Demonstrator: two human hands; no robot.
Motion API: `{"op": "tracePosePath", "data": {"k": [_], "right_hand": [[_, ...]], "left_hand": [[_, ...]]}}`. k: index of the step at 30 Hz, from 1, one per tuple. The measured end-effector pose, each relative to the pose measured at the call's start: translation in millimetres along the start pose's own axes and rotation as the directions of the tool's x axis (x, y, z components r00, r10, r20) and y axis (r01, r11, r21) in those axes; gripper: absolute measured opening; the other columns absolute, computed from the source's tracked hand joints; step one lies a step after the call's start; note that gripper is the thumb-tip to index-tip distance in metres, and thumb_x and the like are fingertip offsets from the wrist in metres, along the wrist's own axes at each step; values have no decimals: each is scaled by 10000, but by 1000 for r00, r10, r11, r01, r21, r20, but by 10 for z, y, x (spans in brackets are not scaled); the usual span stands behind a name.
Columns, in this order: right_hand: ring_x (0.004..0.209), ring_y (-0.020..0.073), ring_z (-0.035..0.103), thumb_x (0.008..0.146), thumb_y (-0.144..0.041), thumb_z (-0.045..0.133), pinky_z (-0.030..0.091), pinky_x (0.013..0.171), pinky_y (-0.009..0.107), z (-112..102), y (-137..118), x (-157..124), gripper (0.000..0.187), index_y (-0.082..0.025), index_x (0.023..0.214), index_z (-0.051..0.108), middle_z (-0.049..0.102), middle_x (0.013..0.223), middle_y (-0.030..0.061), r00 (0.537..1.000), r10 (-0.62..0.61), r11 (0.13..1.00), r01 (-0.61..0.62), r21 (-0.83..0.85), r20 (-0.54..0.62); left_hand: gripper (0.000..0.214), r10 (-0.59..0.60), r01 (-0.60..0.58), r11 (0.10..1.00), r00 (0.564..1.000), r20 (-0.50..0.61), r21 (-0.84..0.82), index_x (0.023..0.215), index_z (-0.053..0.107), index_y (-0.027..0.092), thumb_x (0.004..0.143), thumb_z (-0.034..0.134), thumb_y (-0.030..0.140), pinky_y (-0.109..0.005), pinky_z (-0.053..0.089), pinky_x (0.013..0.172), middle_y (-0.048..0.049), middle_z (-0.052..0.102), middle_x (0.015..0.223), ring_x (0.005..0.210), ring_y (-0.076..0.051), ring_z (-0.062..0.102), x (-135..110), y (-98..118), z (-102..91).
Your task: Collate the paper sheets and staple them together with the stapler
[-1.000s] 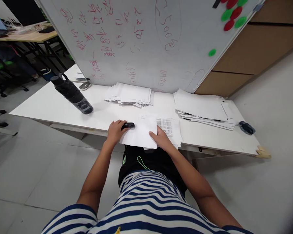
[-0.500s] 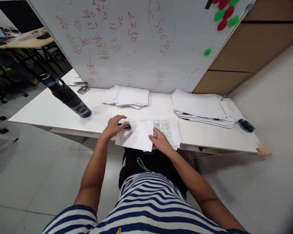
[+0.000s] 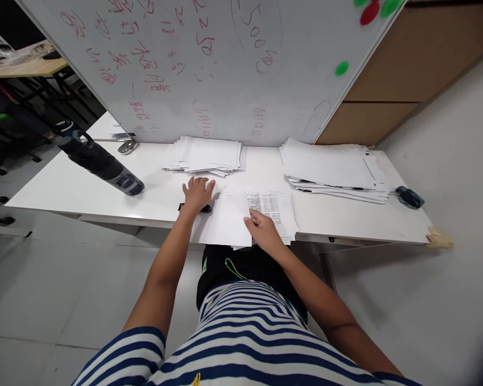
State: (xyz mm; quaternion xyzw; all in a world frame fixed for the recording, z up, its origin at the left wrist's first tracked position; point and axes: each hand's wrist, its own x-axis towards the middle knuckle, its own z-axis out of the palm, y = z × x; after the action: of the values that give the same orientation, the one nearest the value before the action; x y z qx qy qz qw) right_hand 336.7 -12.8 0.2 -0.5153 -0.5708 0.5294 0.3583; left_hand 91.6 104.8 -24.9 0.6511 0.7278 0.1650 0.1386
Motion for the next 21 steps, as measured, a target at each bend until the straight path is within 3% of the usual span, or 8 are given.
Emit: {"op": "tracePosePath", "data": {"k": [7, 13, 18, 21], "right_hand": [[589, 201, 614, 885, -424, 548, 504, 602, 328, 45, 63, -140, 464, -242, 1306, 615, 686, 683, -4, 992, 112, 993, -114, 35, 54], [571, 186, 614, 921, -415, 489, 475, 587, 306, 113, 9, -191, 445, -240, 1321, 578, 659, 664, -18, 989, 102, 995, -101, -16, 112], [631, 185, 604, 892, -409, 523, 449, 582, 288, 131, 17, -143, 282, -217, 1024, 681, 664, 698, -3, 995, 61, 992, -51, -119, 82], [584, 184, 607, 903, -417, 504, 455, 543, 287, 139, 25, -124, 255, -214, 839, 643, 645, 642, -5, 987, 90, 995, -84, -55, 129]], "left_hand": [[457, 45, -27, 994, 985, -168, 108, 1193, 619, 201, 979, 337, 490, -594, 164, 1154, -162, 593, 1325, 1417, -352, 319, -101, 86, 42], [424, 91, -62, 986, 977, -191, 155, 1164, 638, 178, 985, 348, 431, -544, 135, 1168, -165, 606, 1288, 1409, -342, 326, -158, 137, 116], [397, 75, -62, 996, 976, -205, 70, 1088, 672, 194, 968, 391, 447, -497, 290, 1092, -143, 663, 1181, 1267, -333, 487, -148, 112, 30], [426, -18, -1, 996, 978, -206, -94, 1062, 674, 218, 966, 371, 501, -447, 397, 984, -111, 688, 1139, 1100, -300, 589, -119, 54, -55]]}}
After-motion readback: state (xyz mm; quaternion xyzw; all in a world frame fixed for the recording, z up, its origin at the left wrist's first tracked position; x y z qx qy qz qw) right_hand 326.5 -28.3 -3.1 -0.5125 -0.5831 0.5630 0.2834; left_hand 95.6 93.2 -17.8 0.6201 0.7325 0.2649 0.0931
